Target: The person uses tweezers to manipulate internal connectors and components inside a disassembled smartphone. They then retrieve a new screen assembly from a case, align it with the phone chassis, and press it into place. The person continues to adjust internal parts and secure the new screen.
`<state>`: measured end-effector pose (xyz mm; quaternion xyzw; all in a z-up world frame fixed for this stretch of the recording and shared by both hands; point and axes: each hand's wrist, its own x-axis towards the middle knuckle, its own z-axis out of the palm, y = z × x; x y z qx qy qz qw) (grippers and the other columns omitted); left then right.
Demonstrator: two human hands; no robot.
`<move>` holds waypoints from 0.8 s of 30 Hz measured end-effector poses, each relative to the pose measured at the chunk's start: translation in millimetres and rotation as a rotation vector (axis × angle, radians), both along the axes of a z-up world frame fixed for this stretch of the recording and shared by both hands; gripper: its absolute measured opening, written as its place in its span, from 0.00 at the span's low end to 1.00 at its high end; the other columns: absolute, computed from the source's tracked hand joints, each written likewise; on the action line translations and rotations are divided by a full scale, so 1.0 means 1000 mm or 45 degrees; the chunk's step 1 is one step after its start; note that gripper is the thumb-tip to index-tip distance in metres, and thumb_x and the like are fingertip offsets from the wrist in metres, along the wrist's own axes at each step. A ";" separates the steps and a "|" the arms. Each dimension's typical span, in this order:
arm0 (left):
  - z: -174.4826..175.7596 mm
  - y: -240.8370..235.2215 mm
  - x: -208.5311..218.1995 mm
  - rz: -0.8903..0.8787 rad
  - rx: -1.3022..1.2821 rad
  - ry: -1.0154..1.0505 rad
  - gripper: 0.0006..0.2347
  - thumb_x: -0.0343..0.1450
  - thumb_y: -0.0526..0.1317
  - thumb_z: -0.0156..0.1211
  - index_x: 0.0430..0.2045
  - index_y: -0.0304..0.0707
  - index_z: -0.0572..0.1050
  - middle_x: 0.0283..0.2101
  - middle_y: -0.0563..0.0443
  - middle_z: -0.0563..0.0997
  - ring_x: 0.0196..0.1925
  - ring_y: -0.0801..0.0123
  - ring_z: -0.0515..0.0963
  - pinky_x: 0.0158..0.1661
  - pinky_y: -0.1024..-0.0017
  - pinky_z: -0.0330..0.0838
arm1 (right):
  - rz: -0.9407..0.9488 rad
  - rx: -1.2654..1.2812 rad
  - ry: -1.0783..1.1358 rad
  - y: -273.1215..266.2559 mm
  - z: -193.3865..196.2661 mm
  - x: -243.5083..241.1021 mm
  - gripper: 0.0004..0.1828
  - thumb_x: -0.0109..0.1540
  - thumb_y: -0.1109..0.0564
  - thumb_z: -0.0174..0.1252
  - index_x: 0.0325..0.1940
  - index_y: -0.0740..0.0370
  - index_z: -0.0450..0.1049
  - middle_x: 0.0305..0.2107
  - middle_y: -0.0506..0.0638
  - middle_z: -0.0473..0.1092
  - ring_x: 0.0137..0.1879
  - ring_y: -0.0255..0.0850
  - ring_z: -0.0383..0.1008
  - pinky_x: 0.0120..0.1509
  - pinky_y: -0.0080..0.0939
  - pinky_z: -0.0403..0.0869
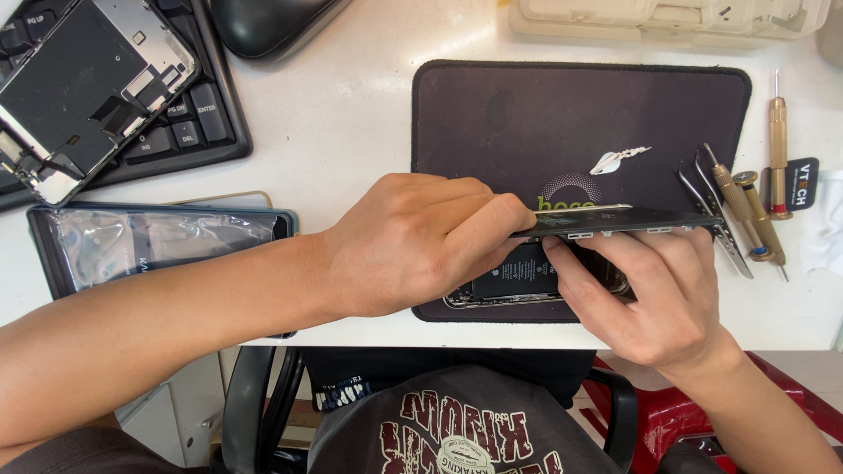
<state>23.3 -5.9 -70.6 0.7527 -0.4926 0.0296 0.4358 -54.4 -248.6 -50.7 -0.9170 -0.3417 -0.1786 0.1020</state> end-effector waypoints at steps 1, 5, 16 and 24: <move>0.000 0.000 0.000 0.002 0.003 -0.001 0.08 0.73 0.31 0.68 0.38 0.32 0.72 0.28 0.49 0.76 0.30 0.66 0.79 0.27 0.70 0.72 | 0.000 -0.011 -0.001 0.000 0.000 0.000 0.10 0.54 0.63 0.68 0.39 0.58 0.86 0.39 0.49 0.73 0.46 0.43 0.67 0.48 0.43 0.66; 0.000 -0.001 0.000 0.010 -0.014 0.002 0.08 0.74 0.31 0.67 0.38 0.32 0.71 0.28 0.50 0.76 0.30 0.66 0.79 0.27 0.70 0.72 | 0.032 -0.135 0.009 -0.002 0.002 -0.001 0.09 0.57 0.60 0.66 0.41 0.55 0.86 0.41 0.50 0.72 0.46 0.44 0.69 0.50 0.44 0.69; -0.001 0.000 0.000 0.013 -0.027 0.000 0.07 0.75 0.31 0.66 0.37 0.32 0.71 0.26 0.50 0.75 0.29 0.67 0.79 0.26 0.70 0.71 | 0.098 -0.287 0.007 0.002 0.010 0.004 0.11 0.57 0.61 0.61 0.41 0.58 0.86 0.36 0.48 0.73 0.41 0.40 0.70 0.48 0.41 0.71; -0.005 0.000 -0.001 0.011 -0.050 0.003 0.05 0.76 0.31 0.64 0.37 0.31 0.72 0.25 0.51 0.75 0.28 0.69 0.77 0.25 0.70 0.70 | 0.132 -0.318 -0.005 0.007 0.014 0.008 0.12 0.55 0.60 0.60 0.39 0.63 0.85 0.34 0.46 0.75 0.35 0.39 0.69 0.41 0.38 0.68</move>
